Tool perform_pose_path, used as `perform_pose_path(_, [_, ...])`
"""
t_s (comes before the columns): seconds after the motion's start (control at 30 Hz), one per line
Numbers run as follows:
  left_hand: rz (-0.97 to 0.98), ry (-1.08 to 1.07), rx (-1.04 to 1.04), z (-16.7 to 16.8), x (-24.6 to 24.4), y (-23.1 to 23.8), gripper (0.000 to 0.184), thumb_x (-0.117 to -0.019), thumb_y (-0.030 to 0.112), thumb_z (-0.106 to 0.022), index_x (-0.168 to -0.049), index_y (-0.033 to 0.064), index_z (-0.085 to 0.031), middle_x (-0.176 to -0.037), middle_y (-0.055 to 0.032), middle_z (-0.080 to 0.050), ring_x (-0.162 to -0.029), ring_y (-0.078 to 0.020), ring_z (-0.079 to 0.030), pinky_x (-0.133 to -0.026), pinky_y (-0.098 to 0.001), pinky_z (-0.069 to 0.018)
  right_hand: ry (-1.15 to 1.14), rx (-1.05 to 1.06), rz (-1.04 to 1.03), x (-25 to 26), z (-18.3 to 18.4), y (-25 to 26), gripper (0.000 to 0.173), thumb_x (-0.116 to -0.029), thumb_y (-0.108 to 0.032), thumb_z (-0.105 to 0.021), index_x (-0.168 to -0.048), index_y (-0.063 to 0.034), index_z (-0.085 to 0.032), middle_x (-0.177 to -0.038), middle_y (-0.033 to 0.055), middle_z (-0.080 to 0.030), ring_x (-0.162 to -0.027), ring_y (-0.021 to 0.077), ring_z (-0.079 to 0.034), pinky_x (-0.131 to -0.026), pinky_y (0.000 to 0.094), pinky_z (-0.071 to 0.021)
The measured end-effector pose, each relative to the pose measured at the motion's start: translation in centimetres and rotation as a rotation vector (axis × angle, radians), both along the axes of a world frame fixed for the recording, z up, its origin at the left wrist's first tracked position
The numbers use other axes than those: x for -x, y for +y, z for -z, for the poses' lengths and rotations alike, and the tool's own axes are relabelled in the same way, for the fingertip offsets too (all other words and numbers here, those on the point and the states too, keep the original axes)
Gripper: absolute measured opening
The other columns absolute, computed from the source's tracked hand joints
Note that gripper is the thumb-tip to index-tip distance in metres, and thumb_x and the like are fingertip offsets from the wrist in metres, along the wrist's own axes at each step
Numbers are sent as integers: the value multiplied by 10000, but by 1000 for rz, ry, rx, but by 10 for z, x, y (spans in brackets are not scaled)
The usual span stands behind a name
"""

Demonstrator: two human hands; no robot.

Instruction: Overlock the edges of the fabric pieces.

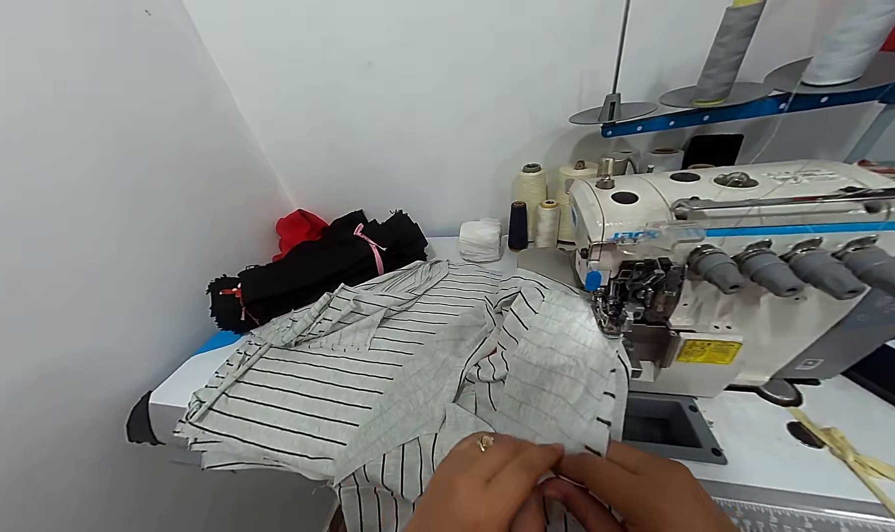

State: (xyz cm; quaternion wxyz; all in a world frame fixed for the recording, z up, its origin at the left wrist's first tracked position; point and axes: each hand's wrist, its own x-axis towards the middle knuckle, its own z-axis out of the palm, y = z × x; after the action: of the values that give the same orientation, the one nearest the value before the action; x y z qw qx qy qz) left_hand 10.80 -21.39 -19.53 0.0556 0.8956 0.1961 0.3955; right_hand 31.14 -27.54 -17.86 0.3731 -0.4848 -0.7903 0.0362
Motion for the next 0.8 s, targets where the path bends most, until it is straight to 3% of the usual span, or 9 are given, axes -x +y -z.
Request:
perform_pose_path(0.13, [-193,67,-103,5,20,18,179,-922,83,-562,-934,122,-736,-975,-53,-754,-932,-171,-728,-802,-328,-587,46,-39,21,-10,-1,-10,301,-1021,-296,-633,-906,-44,-751,-739,147,-683,-690,243,-665,-632,341,-536])
perform_pose_path(0.2, [-231,60,-88,9,39,30,174,-913,129,-567,-840,133,-725,-948,-31,-756,-926,-153,-721,-802,-328,-582,160,-41,1,-14,4,-16,288,-1014,-270,-648,-915,-25,-761,-764,158,-702,-703,208,-655,-657,284,-519])
perform_pose_path(0.27, [-125,-24,30,9,56,44,167,-913,167,-564,-790,131,-671,-977,-5,-744,-991,-102,-691,-860,-272,-558,319,-3,-39,-15,13,-19,284,-1011,-238,-649,-933,8,-767,-820,162,-731,-782,123,-680,-743,199,-523])
perform_pose_path(0.37, [228,-197,362,4,70,62,242,-1026,221,-449,-836,150,-580,-1005,21,-716,-1128,-88,-668,-1034,-300,-525,530,49,-79,-12,28,-19,281,-1014,-209,-645,-957,39,-765,-861,129,-751,-850,16,-682,-812,159,-524])
perform_pose_path(0.47, [306,-299,487,-1,59,55,266,-1069,261,-359,-918,190,-566,-825,92,-592,-806,50,-592,-745,-127,-478,601,68,-108,-6,34,-16,258,-1016,-193,-642,-988,30,-768,-891,100,-758,-882,-15,-675,-836,159,-528])
perform_pose_path(0.53, [290,-263,411,-7,51,47,247,-1119,288,-365,-1021,165,-556,-795,70,-558,-707,79,-549,-664,-84,-450,616,65,-115,-5,35,-16,262,-1016,-192,-639,-1000,34,-772,-901,109,-767,-884,-10,-681,-843,163,-522])
perform_pose_path(0.63, [377,-160,351,-10,53,48,378,-1040,454,-556,-1267,153,-580,-668,48,-471,-560,59,-445,-551,-78,-376,662,55,-125,-10,36,-16,240,-1020,-188,-637,-999,10,-770,-912,53,-767,-891,-38,-674,-849,161,-535])
perform_pose_path(0.7, [415,-66,349,-12,60,50,471,-940,486,-701,-1218,115,-612,-624,40,-424,-529,41,-389,-517,-79,-321,681,48,-125,-15,36,-16,234,-1023,-194,-632,-998,-8,-771,-919,23,-768,-901,-50,-672,-851,160,-539])
perform_pose_path(0.8, [362,43,239,-17,71,55,284,-955,345,-729,-955,74,-642,-659,-4,-523,-591,0,-481,-559,-97,-390,682,43,-126,-19,37,-16,236,-1025,-204,-630,-996,-18,-772,-930,13,-770,-921,-51,-674,-859,164,-544])
